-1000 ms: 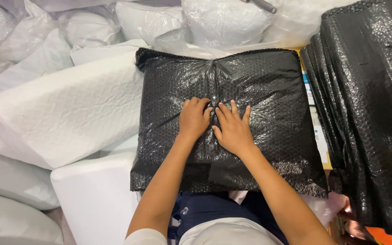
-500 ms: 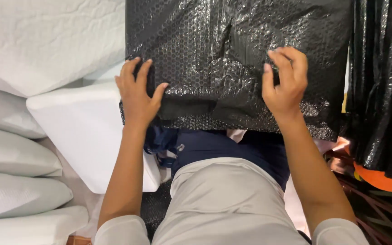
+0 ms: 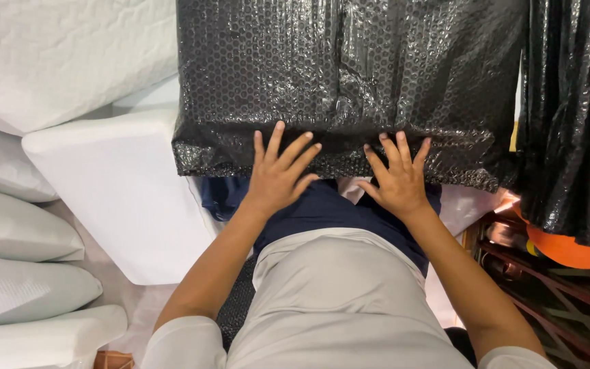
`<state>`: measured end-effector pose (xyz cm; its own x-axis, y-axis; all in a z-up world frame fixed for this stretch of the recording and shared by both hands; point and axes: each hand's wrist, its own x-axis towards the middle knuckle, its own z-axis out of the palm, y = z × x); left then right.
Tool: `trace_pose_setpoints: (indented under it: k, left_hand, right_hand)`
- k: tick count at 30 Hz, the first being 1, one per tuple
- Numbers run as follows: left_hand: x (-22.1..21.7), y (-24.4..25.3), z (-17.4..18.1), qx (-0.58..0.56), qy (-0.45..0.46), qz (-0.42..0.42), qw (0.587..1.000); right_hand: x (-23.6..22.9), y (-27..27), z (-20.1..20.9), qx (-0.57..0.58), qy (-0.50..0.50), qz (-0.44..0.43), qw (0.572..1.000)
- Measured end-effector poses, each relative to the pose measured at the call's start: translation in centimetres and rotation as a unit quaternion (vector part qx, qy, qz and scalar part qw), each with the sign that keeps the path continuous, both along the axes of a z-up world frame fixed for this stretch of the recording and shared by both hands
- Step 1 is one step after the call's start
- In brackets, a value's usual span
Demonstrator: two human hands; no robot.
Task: Wrapping foam blocks in black bubble wrap and securing them with tape
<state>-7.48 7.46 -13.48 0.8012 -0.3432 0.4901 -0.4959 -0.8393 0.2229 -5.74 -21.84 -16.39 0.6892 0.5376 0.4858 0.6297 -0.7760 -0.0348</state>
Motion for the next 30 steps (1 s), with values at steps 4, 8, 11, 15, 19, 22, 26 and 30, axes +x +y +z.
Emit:
trace_pose_setpoints:
  k: [4,8,11,15,19,22,26,30]
  left_hand:
    - [-0.9,-0.4,0.2,0.027,0.05,-0.015,0.998]
    - [-1.5,-0.7,-0.4,0.097,0.051,0.002,0.994]
    - [-1.8,-1.3,-0.7,0.12,0.045,0.003,0.992]
    - [-1.5,-2.5,-1.6,0.11,-0.044,0.016,0.993]
    - [-0.7,-2.6,-4.4,0.081,-0.114,0.027,0.99]
    - [-0.1,-2.5,-3.8,0.075,-0.16,0.002,0.984]
    - [0.3,-2.4,-1.6,0.092,-0.151,-0.003,0.984]
    - [1.1,-2.5,-1.2,0.08,-0.106,-0.003,0.991]
  right_hand:
    - [-0.9,0.8,0.2,-0.027,-0.004,-0.02,0.999]
    - [-1.1,0.9,-1.4,-0.051,-0.055,-0.047,0.996]
    - [-0.6,1.3,-0.4,-0.04,-0.135,-0.059,0.988]
    - [0.3,1.1,-0.5,-0.009,-0.164,-0.038,0.986]
    - [0.7,1.5,0.6,0.007,-0.136,-0.035,0.99]
    - [0.5,2.2,2.5,0.04,-0.109,-0.022,0.993]
    - [0.4,2.1,2.9,0.062,-0.085,-0.019,0.994]
    - [0.8,1.8,3.1,0.096,-0.065,-0.012,0.993]
